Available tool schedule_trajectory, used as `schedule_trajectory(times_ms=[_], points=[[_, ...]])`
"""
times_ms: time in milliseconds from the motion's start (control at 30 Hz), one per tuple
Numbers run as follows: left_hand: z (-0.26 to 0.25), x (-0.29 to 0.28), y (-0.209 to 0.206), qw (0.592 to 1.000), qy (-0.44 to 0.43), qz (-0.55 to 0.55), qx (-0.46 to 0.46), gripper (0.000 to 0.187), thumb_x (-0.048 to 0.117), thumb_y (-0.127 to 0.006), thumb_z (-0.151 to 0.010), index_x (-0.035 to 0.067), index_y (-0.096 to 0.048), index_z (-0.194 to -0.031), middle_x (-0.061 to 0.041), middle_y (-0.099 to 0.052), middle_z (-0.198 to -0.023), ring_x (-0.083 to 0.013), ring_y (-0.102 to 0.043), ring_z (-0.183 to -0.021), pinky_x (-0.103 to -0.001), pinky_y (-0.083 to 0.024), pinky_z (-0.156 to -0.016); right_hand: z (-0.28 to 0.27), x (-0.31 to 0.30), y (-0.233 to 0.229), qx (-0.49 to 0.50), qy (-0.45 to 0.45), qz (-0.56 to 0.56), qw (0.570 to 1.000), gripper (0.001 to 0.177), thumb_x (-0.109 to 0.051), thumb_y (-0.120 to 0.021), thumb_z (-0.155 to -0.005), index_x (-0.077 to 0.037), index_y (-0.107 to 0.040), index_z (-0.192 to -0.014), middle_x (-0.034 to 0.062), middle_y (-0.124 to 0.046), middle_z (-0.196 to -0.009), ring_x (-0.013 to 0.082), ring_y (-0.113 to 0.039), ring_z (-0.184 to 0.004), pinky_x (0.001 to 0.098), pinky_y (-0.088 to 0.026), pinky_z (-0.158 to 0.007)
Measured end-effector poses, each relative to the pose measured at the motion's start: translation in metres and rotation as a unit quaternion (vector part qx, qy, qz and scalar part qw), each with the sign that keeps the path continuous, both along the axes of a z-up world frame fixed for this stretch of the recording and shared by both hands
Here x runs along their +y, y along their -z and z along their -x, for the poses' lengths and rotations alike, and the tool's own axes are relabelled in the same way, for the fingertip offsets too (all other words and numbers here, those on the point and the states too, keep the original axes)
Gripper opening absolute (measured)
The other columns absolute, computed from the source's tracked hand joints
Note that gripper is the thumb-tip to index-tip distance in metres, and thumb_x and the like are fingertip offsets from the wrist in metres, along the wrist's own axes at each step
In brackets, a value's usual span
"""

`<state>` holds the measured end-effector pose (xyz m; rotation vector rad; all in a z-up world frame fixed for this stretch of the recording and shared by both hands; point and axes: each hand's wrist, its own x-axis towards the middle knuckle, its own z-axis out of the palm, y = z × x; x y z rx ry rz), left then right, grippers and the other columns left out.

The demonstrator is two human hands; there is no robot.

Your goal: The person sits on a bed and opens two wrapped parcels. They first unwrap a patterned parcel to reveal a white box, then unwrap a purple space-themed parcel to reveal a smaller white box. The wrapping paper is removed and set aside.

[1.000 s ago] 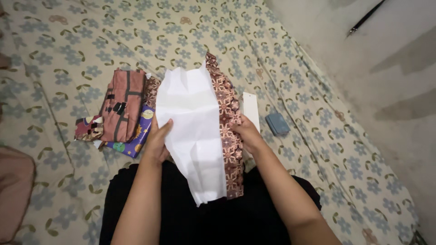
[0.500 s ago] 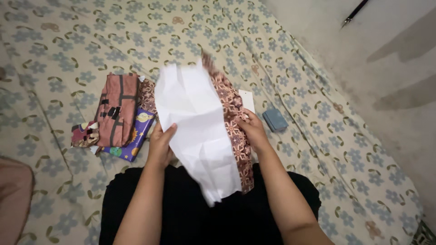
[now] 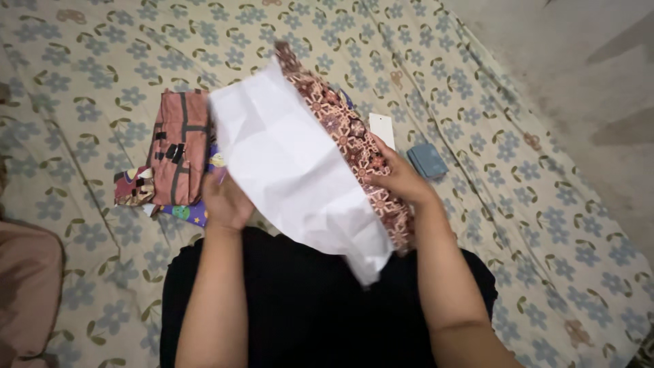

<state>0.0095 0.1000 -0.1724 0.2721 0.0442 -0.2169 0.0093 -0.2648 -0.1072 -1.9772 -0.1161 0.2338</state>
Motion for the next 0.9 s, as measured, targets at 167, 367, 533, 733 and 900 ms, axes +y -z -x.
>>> schedule_trajectory(times_ms=[167,367,533,733,900], points=[[-0.027,0.006,0.025,0.944,-0.124,-0.306,0.0,0.049,0.008,-0.064,-0.099,-0.008,-0.052,-0.144,-0.016,-0.064,-0.135,-0.03,-0.061,-0.122,-0.044,-0.046,-0.108,-0.008,-0.009,-0.002,0.005,-0.04,0.09,0.995,0.091,-0.01,-0.083,-0.08,-0.016,-0.037,-0.158,0.0093,-0.046,-0.159,0.02,-0.042,-0.144,0.0341,-0.034,-0.116],[-0.038,0.014,0.026,0.932,-0.222,-0.277,0.075,0.052,0.021,-0.064,-0.1,-0.001,-0.048,-0.144,-0.015,-0.063,-0.136,-0.0284,-0.063,-0.12,-0.043,-0.052,-0.105,-0.009,-0.009,0.014,0.118,0.032,0.104,0.987,0.065,-0.014,-0.08,-0.083,-0.013,-0.058,-0.145,0.0049,-0.068,-0.118,0.0164,-0.06,-0.085,0.0351,-0.05,-0.068],[-0.027,0.028,0.01,0.972,-0.148,-0.175,0.049,0.055,0.027,-0.062,-0.101,-0.003,-0.047,-0.145,-0.019,-0.059,-0.142,-0.0332,-0.061,-0.127,-0.047,-0.052,-0.108,-0.014,-0.017,0.025,0.055,0.059,-0.004,0.997,0.05,-0.011,-0.077,-0.088,-0.005,-0.064,-0.135,0.0045,-0.072,-0.102,0.0097,-0.065,-0.086,0.0265,-0.053,-0.074],[-0.01,-0.011,0.009,0.975,-0.05,-0.197,0.086,0.063,0.02,-0.064,-0.095,-0.007,-0.042,-0.147,-0.025,-0.059,-0.14,-0.0369,-0.061,-0.127,-0.047,-0.052,-0.107,-0.015,0.007,0.03,0.015,0.126,-0.09,0.988,0.043,-0.015,-0.071,-0.096,-0.004,-0.064,-0.136,0.0006,-0.071,-0.114,0.0088,-0.063,-0.098,0.0249,-0.051,-0.086],[-0.008,-0.014,0.006,0.966,-0.066,-0.229,0.1,0.06,0.019,-0.062,-0.098,-0.006,-0.038,-0.148,-0.022,-0.057,-0.141,-0.0349,-0.061,-0.128,-0.046,-0.054,-0.106,-0.006,0.019,0.026,-0.054,0.084,-0.001,0.995,0.057,-0.013,-0.082,-0.081,-0.004,-0.061,-0.133,0.0038,-0.071,-0.117,0.0103,-0.063,-0.103,0.0265,-0.051,-0.088]])
